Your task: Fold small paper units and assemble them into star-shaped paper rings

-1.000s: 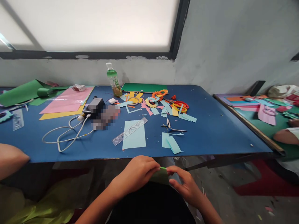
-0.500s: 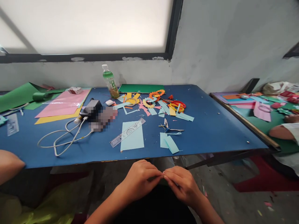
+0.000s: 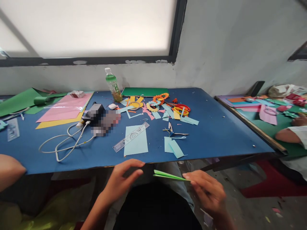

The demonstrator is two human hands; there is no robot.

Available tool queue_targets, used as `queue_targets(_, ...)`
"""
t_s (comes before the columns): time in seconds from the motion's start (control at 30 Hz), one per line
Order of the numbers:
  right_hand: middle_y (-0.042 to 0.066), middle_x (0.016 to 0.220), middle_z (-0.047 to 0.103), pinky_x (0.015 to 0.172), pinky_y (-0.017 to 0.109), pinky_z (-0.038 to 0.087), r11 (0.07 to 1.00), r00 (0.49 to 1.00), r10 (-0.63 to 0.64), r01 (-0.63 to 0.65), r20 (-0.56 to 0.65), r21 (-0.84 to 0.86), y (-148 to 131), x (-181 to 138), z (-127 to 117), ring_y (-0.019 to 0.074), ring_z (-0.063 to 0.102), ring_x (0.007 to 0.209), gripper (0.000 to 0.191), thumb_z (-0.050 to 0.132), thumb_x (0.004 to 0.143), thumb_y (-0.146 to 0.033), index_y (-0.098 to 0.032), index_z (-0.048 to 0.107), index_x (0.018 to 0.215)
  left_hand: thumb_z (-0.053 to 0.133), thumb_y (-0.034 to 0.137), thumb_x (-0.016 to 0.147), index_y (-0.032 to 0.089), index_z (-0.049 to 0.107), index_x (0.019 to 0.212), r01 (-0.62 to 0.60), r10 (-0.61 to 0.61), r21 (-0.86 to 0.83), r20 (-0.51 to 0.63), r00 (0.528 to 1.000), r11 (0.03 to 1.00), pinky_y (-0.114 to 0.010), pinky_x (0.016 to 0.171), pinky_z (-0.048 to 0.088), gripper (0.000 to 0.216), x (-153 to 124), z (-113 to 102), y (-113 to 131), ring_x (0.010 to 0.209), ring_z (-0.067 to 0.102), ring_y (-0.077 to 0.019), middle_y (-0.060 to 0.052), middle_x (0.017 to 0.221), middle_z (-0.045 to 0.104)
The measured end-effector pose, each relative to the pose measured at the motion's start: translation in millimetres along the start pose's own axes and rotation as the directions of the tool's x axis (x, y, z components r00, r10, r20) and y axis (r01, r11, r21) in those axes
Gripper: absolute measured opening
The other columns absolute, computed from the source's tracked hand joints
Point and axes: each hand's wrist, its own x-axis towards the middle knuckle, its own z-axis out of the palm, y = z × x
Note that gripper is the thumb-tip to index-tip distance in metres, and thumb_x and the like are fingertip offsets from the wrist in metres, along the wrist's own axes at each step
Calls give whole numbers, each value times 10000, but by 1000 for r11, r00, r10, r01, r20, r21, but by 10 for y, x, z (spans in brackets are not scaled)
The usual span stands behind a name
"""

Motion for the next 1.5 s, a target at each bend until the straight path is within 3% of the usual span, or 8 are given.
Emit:
queue_targets(0.23, 7, 789, 695, 612, 250, 512, 985, 979, 169, -164, -116, 46, 53, 123, 249, 151, 638, 682, 191, 538, 844, -134, -254, 681, 886, 480, 276, 890, 177, 682, 915, 110, -34, -238, 304, 952, 965, -254, 780, 481, 227, -12, 199, 136, 842, 623, -168, -62, 927, 692)
queue_targets(0.4, 19, 842, 646, 533, 230, 495, 941, 945, 312, -294, -98, 167, 196, 223, 335, 112, 571, 585, 146, 534, 883, -296, -236, 665, 899, 554, 324, 837, 129, 682, 741, 237, -174, -303, 219, 960, 923, -225, 599, 462, 252, -38, 264, 61, 640, 575, -142, -57, 716, 666)
queue_targets(0.57, 120, 1360, 397, 860, 355, 523, 886, 917, 390, -349, -82, 305, 223, 273, 589, 242, 510, 1155, 592, 570, 811, -520, -265, 387, 1313, 656, 362, 741, 124, 688, 711, 309, -350, -441, -13, 937, 842, -207, 481, 443, 242, -45, 384, -8, 540, 555, -126, -61, 705, 675)
queue_targets(0.8, 129, 1511, 172, 1089, 484, 258, 900, 901, 291, -371, 321, 227, -32, 357, 794, 306, 238, 1358, 902, 523, 751, -665, -236, 143, 1447, 691, 299, 721, 162, 581, 785, 226, -414, -592, -203, 887, 774, -197, 579, 494, 186, -7, 490, 88, 633, 632, -134, -15, 704, 689)
queue_targets(1.0, 108, 1491, 236, 1093, 451, 258, 836, 844, 330, -470, 423, 285, -115, 552, 874, 279, 272, 1345, 865, 630, 763, -512, -241, 163, 1438, 762, 273, 664, 175, 520, 984, 270, -467, -781, -31, 884, 563, -208, 619, 518, 414, 81, 466, 109, 626, 650, -128, -4, 698, 706)
queue_targets(1.2, 86, 1470, 296, 1066, 408, 327, 697, 820, 413, -564, 395, 442, 68, 714, 928, 233, 297, 1341, 723, 551, 809, -547, -263, 250, 1402, 713, 309, 731, 160, 565, 926, 185, -444, -784, -126, 887, 593, -215, 600, 515, 287, 135, 334, -27, 649, 655, -143, -32, 743, 712)
queue_targets(1.37, 96, 1139, 628, 788, 331, 526, 469, 667, 573, -743, 476, 477, 264, 695, 841, 218, 634, 962, 481, 571, 816, -494, -226, 507, 1210, 657, 337, 777, 164, 549, 1025, 180, -456, -761, -166, 875, 623, -221, 551, 491, 321, 115, 222, -236, 546, 613, -126, -14, 687, 696)
queue_targets(1.5, 35, 835, 675, 559, 224, 469, 615, 665, 556, -733, 498, 292, 264, 868, 644, 148, 619, 684, 316, 540, 846, -455, -179, 626, 976, 571, 401, 821, 189, 518, 1160, 163, -340, -673, -138, 930, 722, -258, 643, 519, 403, 231, -17, -264, 742, 660, -177, -58, 895, 708)
